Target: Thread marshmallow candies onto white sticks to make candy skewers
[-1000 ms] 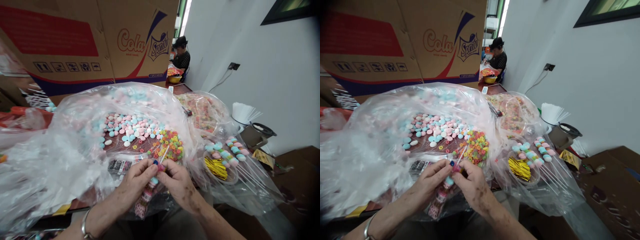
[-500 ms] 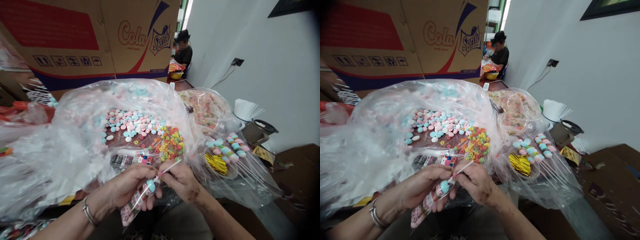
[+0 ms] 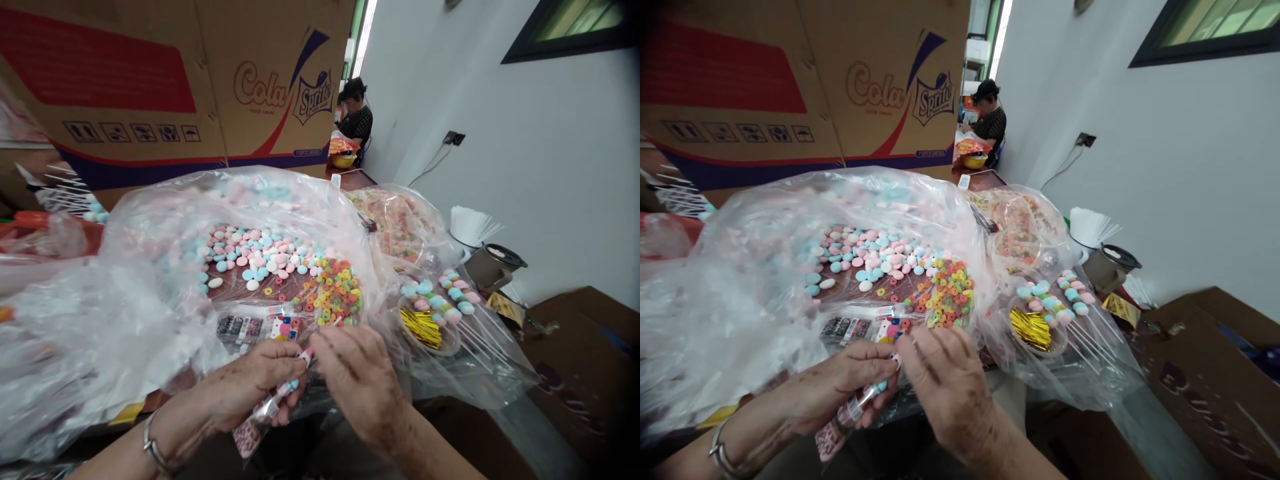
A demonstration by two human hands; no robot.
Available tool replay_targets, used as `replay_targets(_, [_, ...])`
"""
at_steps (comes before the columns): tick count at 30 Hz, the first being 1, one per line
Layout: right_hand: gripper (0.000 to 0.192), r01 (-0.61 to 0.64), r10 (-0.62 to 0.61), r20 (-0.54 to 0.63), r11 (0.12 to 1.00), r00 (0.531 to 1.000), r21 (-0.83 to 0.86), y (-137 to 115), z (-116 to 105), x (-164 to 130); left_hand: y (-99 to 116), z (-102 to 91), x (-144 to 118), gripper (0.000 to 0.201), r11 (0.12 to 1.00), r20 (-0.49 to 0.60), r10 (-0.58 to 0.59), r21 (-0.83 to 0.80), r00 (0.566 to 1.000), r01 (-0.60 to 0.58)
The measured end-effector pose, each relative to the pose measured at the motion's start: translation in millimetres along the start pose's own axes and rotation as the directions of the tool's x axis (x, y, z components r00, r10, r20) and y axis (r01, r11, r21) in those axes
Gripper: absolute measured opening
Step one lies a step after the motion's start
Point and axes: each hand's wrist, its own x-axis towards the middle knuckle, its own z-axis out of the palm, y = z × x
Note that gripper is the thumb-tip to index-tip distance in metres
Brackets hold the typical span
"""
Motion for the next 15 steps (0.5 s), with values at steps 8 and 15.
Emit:
replay_targets(8, [0.037,0.297,-0.291,0.189,0.955,0.938,-0.005,-17.9,-6.6,14.0,1.5,1.1,-21.8,0.036,0.984,0.100,-0.072,0.170,0.992,0.054])
replay_targets(15, [0.019,0.110,-0.107,0.442,0.994,0.891,0.019,-17.4,-7.1,21.0,-17.3,-7.0,-20.0,0.016,0.168,0.239,0.679,0.869,0.694,-0.465])
